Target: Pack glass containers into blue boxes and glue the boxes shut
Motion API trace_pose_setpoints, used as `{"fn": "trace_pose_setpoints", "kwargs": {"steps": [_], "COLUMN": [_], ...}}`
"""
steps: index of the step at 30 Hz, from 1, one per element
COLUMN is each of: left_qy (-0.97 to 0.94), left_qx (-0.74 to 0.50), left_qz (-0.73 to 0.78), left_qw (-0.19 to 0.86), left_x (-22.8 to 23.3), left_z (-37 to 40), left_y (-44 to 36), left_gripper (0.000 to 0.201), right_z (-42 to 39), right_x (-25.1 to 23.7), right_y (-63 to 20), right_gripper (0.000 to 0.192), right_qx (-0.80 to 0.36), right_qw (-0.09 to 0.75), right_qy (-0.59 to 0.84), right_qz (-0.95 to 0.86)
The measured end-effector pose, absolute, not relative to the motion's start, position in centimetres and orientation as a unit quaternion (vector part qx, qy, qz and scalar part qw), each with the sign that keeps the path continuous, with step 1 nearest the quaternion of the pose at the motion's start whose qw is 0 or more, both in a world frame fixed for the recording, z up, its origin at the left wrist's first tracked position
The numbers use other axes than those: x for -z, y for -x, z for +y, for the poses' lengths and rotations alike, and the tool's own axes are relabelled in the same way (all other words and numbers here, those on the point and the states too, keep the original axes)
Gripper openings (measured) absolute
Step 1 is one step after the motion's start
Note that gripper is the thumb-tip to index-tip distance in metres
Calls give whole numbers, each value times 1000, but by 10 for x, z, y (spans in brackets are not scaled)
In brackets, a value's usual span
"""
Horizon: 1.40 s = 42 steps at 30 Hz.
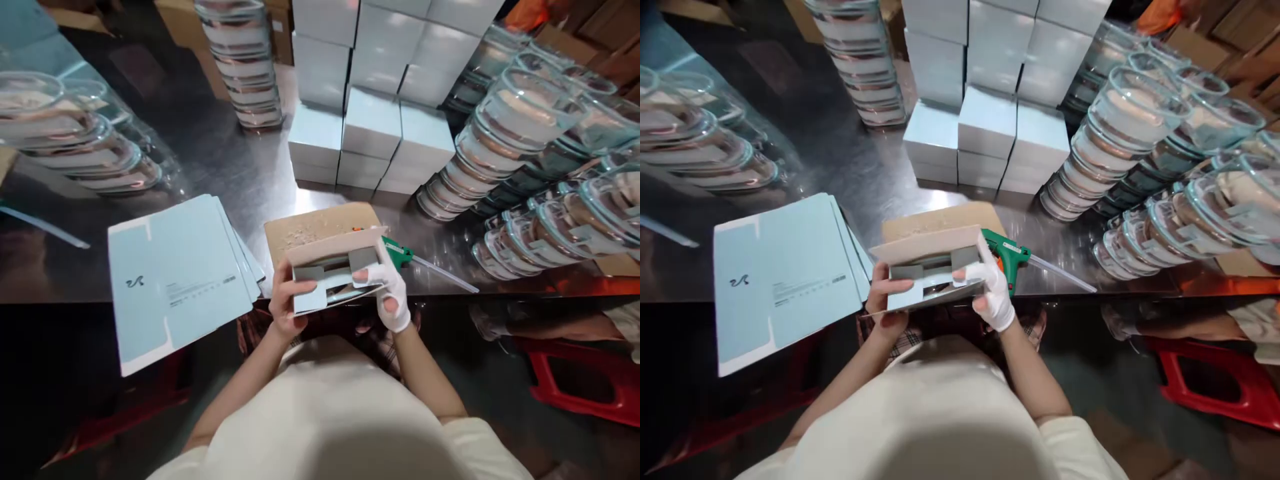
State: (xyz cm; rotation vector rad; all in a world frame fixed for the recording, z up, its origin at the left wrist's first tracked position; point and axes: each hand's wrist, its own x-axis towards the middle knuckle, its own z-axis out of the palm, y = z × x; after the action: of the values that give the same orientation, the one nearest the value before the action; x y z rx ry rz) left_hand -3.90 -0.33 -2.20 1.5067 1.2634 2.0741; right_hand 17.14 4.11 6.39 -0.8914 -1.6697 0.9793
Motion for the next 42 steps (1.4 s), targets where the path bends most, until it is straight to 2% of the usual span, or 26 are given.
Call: {"fn": "trace_pose_setpoints", "kwargs": {"steps": [3,6,8,9,12,15,17,19,23,25,28,31,34,38,42], "left_qy": [-494,-504,-559,-582,-605,-614,-612,-604,-586,-560,-558,-568,-554,-544,-556], "left_qx": [-765,-781,-739,-714,-673,-664,-665,-672,-707,-723,-693,-632,-601,-590,-577], "left_qz": [390,349,365,383,419,422,426,427,395,403,439,482,520,537,541], "left_qw": [137,117,88,77,73,62,44,34,25,43,126,212,250,258,255], "left_x": [4,-9,-11,-10,-4,8,16,18,-4,-21,-32,-21,-6,-5,-15], "left_z": [-5,-5,-6,-6,-8,-6,-1,5,8,-1,-20,-30,-26,-20,-21], "left_y": [29,27,35,41,58,64,61,57,51,49,43,27,9,-5,-11], "left_gripper": [51,59,38,31,53,63,61,58,42,33,30,26,30,29,30], "right_z": [35,33,34,34,37,45,53,63,77,75,59,37,16,-12,-38], "right_x": [-76,-84,-85,-84,-72,-57,-51,-47,-42,-41,-44,-57,-76,-84,-68], "right_y": [-144,-134,-144,-154,-199,-237,-246,-246,-243,-244,-245,-242,-239,-245,-249], "right_gripper": [54,70,72,67,52,53,47,39,25,29,41,49,43,25,30], "right_qx": [-411,-435,-455,-455,-341,-206,-228,-288,-373,-406,-422,-371,-388,-495,-423], "right_qw": [563,590,566,548,480,316,203,165,220,262,344,484,589,527,445], "right_qy": [431,435,436,449,588,746,779,777,759,743,718,684,597,554,602], "right_qz": [-573,-522,-532,-540,-554,-548,-548,-535,-486,-464,-434,-401,-383,-413,-511]}}
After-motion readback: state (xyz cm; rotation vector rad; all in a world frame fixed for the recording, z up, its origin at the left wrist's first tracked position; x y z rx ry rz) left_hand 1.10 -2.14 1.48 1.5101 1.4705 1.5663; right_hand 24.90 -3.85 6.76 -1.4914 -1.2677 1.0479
